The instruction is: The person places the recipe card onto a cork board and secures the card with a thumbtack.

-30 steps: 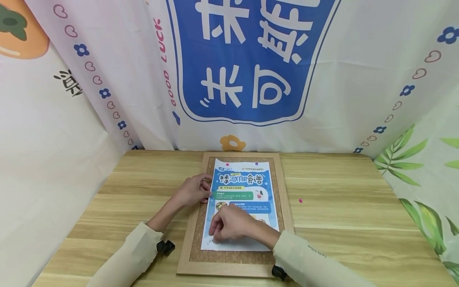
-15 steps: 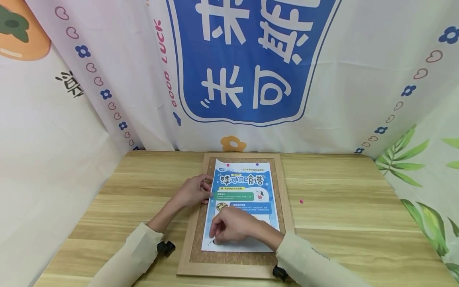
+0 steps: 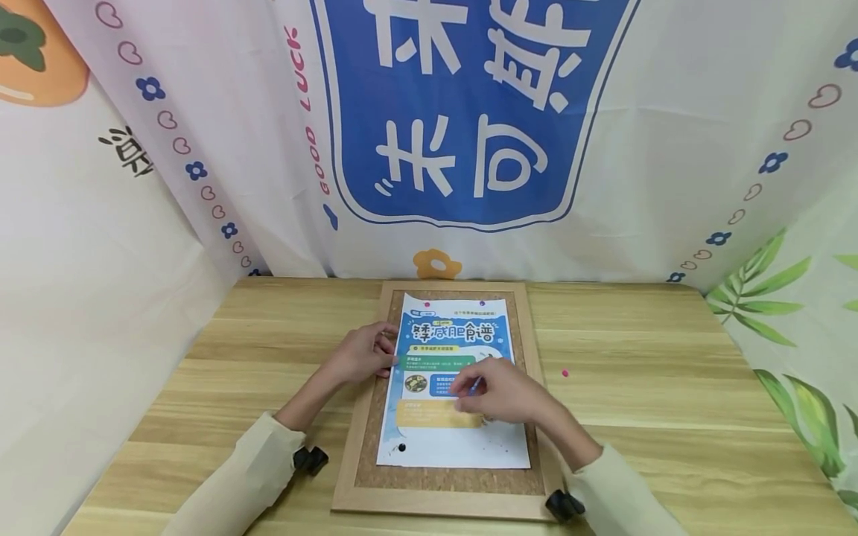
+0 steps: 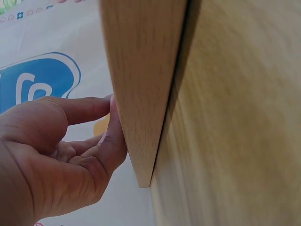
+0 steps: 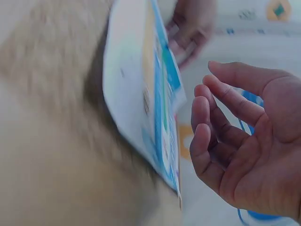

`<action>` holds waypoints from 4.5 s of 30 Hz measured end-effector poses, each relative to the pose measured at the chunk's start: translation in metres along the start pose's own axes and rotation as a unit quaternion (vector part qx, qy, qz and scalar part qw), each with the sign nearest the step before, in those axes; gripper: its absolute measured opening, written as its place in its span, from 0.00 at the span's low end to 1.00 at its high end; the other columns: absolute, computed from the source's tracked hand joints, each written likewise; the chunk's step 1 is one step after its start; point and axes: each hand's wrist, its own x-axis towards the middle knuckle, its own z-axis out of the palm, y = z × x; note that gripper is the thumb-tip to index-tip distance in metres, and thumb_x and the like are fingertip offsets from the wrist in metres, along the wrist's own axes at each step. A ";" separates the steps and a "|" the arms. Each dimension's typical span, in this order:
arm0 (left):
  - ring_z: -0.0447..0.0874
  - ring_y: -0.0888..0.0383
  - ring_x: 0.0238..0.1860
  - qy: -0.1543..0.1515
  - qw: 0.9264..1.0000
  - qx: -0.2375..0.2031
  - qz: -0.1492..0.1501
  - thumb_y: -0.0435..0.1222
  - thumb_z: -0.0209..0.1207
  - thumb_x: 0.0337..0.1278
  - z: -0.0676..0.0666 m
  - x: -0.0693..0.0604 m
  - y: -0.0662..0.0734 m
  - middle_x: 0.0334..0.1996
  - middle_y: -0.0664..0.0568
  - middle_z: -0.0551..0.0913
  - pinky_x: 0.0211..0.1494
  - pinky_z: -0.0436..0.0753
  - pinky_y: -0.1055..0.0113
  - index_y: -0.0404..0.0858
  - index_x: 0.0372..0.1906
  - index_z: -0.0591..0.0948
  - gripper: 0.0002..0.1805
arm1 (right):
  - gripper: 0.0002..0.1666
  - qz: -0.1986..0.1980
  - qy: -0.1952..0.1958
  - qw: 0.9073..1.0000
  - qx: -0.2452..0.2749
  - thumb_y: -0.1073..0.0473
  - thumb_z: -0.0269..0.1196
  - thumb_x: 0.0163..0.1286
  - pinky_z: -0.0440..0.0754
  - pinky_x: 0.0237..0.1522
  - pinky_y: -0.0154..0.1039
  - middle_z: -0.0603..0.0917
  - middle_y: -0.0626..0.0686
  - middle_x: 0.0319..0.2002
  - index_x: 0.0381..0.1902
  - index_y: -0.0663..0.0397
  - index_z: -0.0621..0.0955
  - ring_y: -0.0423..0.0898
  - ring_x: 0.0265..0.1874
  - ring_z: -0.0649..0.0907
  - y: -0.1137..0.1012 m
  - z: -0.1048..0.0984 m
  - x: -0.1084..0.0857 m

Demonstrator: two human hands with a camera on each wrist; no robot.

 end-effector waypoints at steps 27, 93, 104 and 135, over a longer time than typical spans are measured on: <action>0.87 0.57 0.27 -0.001 1.000 -0.009 -0.004 0.23 0.67 0.67 0.000 0.000 0.000 0.39 0.43 0.86 0.31 0.91 0.67 0.31 0.69 0.77 0.27 | 0.19 0.126 0.158 0.979 0.007 0.56 0.70 0.75 0.86 0.36 0.35 0.90 0.56 0.50 0.58 0.60 0.87 0.46 0.44 0.84 0.065 -0.060 -0.064; 0.88 0.56 0.27 0.003 1.000 -0.002 0.001 0.24 0.67 0.66 0.000 -0.002 0.003 0.38 0.43 0.87 0.32 0.91 0.66 0.29 0.68 0.76 0.27 | 0.07 0.129 0.147 0.977 -0.080 0.64 0.71 0.72 0.84 0.38 0.30 0.90 0.50 0.39 0.46 0.57 0.90 0.39 0.37 0.83 0.116 -0.074 -0.071; 0.88 0.56 0.29 0.002 1.000 0.001 0.002 0.24 0.66 0.67 0.001 -0.002 0.001 0.39 0.43 0.86 0.31 0.91 0.68 0.30 0.69 0.76 0.26 | 0.06 0.131 0.142 0.977 -0.094 0.66 0.71 0.71 0.84 0.37 0.30 0.90 0.50 0.38 0.45 0.59 0.90 0.39 0.36 0.83 0.119 -0.076 -0.073; 0.88 0.57 0.28 0.000 1.000 -0.001 0.003 0.25 0.66 0.68 0.000 -0.003 0.001 0.39 0.44 0.86 0.32 0.91 0.67 0.30 0.70 0.76 0.28 | 0.08 0.047 0.047 0.998 0.014 0.59 0.68 0.75 0.86 0.43 0.31 0.89 0.50 0.40 0.48 0.56 0.88 0.37 0.39 0.84 0.075 -0.058 -0.068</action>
